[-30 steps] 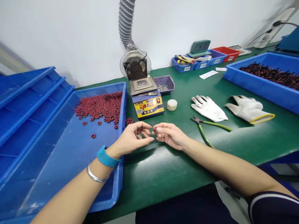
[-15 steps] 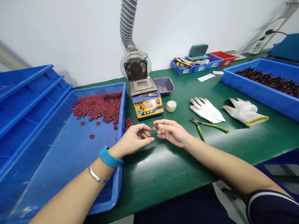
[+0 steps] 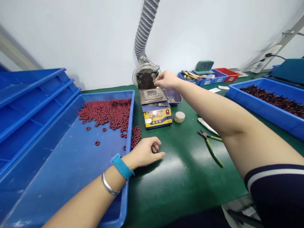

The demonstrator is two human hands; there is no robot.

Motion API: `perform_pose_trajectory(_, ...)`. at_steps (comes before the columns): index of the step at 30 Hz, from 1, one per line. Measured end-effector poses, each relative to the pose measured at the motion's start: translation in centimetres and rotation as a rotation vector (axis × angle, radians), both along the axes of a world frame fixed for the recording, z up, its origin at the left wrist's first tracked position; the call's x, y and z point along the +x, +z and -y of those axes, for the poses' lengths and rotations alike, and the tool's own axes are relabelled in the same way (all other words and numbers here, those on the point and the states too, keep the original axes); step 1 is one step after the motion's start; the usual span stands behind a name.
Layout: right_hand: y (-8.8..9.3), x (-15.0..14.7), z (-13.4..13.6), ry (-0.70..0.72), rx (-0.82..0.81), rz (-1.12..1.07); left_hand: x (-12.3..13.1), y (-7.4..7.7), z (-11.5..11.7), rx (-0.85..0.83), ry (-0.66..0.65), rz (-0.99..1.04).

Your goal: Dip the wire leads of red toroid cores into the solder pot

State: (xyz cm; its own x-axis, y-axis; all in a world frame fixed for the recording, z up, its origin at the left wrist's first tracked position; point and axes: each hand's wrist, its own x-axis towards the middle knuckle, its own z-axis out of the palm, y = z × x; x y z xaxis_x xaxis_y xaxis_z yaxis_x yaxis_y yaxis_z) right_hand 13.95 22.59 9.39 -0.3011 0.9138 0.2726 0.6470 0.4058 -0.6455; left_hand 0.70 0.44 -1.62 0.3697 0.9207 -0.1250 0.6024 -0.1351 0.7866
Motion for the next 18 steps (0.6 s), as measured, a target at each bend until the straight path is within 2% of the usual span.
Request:
perform_pose_trajectory(2, 0.5, -1.4, -1.7, -0.028, 0.105, 0.196, -0.1, -0.1, 0.0, 0.002, -0.007, -0.014)
perform_pose_trajectory(5, 0.4, -3.1, -3.4, -0.036, 0.150, 0.341, -0.1, -0.2, -0.1, 0.003, -0.033, -0.045)
perform_pose_trajectory(10, -0.7, -4.9, -4.8, -0.030, 0.160, 0.469, -0.2, -0.2, -0.1, 0.029, -0.074, -0.086)
perform_pose_trajectory(18, -1.7, -5.8, -5.0, 0.011, 0.180, 0.568, -0.1, -0.2, 0.0, 0.016, -0.097, -0.138)
